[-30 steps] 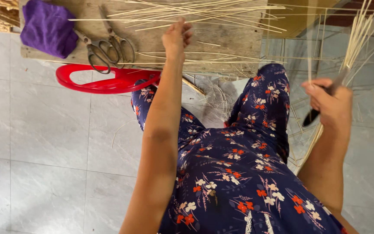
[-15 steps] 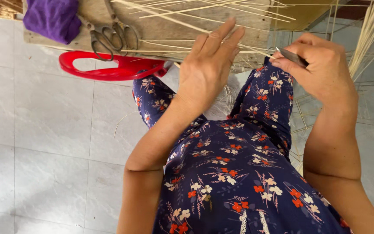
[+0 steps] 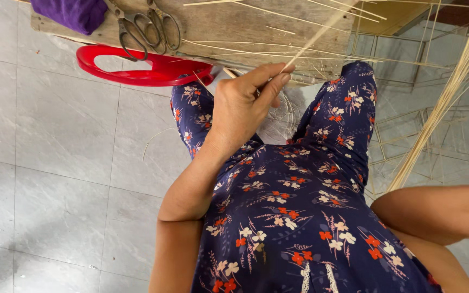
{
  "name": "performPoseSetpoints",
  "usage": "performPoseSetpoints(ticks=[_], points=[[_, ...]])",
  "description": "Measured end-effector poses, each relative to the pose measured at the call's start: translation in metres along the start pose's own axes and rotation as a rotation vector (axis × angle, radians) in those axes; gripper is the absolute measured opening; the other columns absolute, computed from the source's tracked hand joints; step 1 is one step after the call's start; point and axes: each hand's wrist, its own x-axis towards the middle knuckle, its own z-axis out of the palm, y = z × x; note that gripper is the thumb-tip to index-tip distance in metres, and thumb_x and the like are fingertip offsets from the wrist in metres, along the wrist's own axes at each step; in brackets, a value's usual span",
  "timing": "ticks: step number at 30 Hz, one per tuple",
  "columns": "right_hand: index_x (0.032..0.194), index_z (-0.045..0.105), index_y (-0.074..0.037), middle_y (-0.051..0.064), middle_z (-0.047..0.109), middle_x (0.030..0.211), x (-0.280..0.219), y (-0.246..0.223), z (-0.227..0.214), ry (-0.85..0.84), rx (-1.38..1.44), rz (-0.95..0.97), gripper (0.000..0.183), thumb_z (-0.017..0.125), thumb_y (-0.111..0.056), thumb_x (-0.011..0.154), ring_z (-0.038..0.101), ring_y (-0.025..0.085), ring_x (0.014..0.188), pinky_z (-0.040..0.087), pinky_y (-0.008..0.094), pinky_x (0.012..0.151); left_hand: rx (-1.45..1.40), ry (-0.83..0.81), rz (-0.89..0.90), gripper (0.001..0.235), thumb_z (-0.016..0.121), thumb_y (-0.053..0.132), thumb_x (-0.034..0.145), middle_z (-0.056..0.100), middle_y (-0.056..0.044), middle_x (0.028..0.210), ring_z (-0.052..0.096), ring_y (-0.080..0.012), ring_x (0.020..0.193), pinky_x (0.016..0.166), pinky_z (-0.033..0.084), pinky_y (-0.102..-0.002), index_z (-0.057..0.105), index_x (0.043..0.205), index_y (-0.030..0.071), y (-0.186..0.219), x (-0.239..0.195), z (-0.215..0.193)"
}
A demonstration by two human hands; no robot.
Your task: The person sits on a low stool and uses a knife to sharpen the ends of thin wooden sticks. They hold the sticks in their left hand and scrape the knife along them to create a point, then place the sharpened sticks on a wooden board. The person also handles a metal wire frame structure.
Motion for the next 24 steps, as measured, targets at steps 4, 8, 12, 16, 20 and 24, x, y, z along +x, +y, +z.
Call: performPoseSetpoints(ticks=[4,8,12,16,20,24], points=[[0.142,0.054,-0.001,0.009,0.063,0.089,-0.023,-0.014,0.019,-0.125,0.168,0.202,0.045,0.061,-0.021,0.103,0.052,0.012,0.073,0.04,0.023,0.065,-0.086,-0.027,0.026,0.021,0.069,0.018,0.102,0.079,-0.002,0.084,0.074,-0.0032,0.066,0.056,0.057,-0.02,0.074,0.121,0.01,0.01,0.0,0.008],[0.152,0.048,-0.001,0.009,0.063,0.088,-0.024,-0.019,0.044,-0.363,0.312,0.353,0.053,0.054,-0.024,0.105,0.05,0.009,0.072,0.037,0.02,0.065,-0.082,-0.053,0.129,0.021,0.071,0.017,0.102,0.079,-0.003,0.093,0.075,-0.0054,0.07,0.061,0.058,-0.022,0.074,0.122,0.012,0.021,0.005,0.016],[0.152,0.048,-0.001,0.009,0.062,0.084,-0.01,-0.007,0.052,-0.534,0.408,0.359,0.051,0.058,-0.025,0.109,0.049,0.008,0.068,0.037,0.019,0.062,0.076,-0.081,0.274,0.018,0.073,0.016,0.102,0.078,-0.005,0.1,0.075,-0.0117,0.08,0.067,0.058,-0.025,0.074,0.12,0.014,0.025,0.008,0.015],[0.147,0.053,0.002,0.01,0.063,0.082,-0.01,0.013,0.048,-0.561,0.521,0.384,0.043,0.062,-0.022,0.111,0.05,0.008,0.064,0.036,0.019,0.055,-0.005,-0.113,0.211,0.02,0.075,0.015,0.099,0.079,-0.005,0.096,0.075,-0.009,0.074,0.064,0.058,-0.024,0.074,0.118,0.011,0.025,0.002,0.014],[0.147,0.052,0.002,0.009,0.062,0.081,-0.01,0.016,0.046,-0.579,0.615,0.441,0.044,0.064,-0.019,0.11,0.05,0.007,0.062,0.035,0.018,0.052,-0.284,-0.191,0.1,0.017,0.069,0.008,0.106,0.08,-0.004,0.102,0.078,-0.0085,0.087,0.073,0.064,-0.022,0.07,0.123,0.006,0.021,-0.004,0.013],[0.15,0.049,0.0,0.009,0.062,0.083,-0.014,-0.001,0.058,-0.574,0.553,0.469,0.051,0.066,-0.009,0.103,0.052,0.007,0.064,0.037,0.017,0.051,-0.318,-0.185,0.051,0.016,0.068,0.004,0.105,0.079,-0.003,0.096,0.075,-0.007,0.076,0.066,0.06,-0.021,0.069,0.12,0.005,0.025,-0.005,0.01]])
